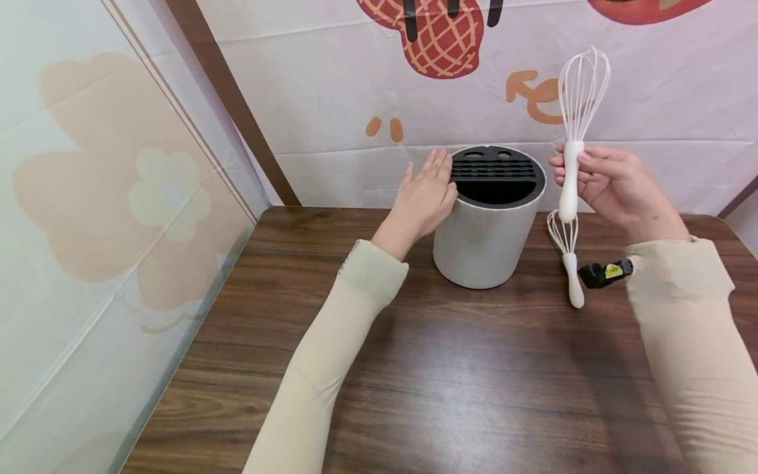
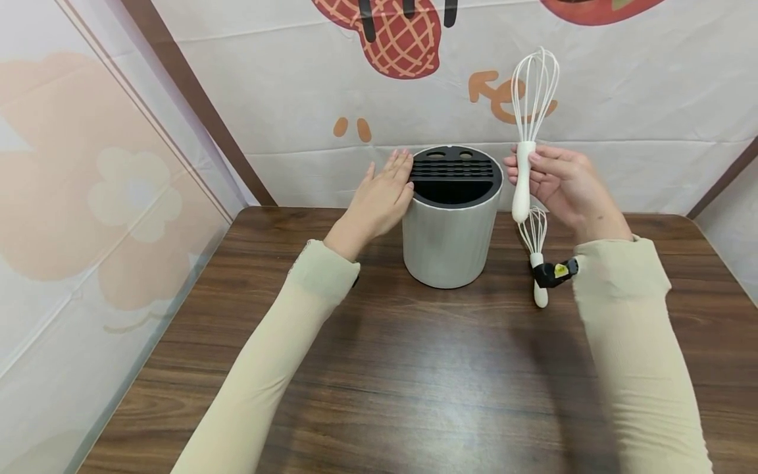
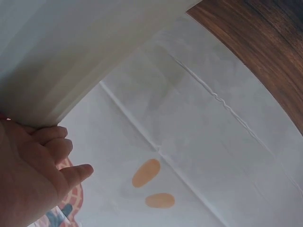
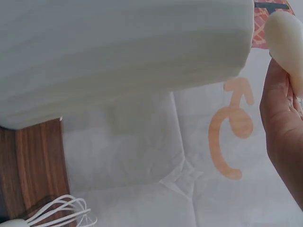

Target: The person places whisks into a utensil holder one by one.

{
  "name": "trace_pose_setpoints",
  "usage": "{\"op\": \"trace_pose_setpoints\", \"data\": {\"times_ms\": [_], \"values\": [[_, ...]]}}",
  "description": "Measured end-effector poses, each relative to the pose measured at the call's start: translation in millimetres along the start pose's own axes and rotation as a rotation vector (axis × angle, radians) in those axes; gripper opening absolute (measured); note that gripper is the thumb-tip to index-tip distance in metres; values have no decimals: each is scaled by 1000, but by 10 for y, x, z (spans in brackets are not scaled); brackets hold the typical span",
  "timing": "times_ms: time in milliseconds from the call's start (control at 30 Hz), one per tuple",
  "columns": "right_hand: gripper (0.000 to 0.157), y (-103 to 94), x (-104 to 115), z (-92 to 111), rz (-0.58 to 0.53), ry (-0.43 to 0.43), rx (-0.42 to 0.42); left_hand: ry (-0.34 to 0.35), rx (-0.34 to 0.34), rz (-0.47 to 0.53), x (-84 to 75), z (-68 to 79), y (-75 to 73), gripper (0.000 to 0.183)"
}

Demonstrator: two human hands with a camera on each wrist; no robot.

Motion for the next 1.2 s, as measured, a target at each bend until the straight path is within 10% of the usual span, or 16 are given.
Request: {"op": "trace_pose_setpoints", "data": {"times_ms": [1200], "values": [[25, 334, -189, -449, 5, -32, -26, -5, -26, 9, 0, 0, 1, 56]]}}
Point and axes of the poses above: each hand's wrist, its own z-axis away from the middle knuckle, its own y-axis out of the palm, x = y × z, the point moved 4 cm from there along -z, towards the middle knuckle, and after that the axes turned 7 degrees about y, right-handed, at the moved point
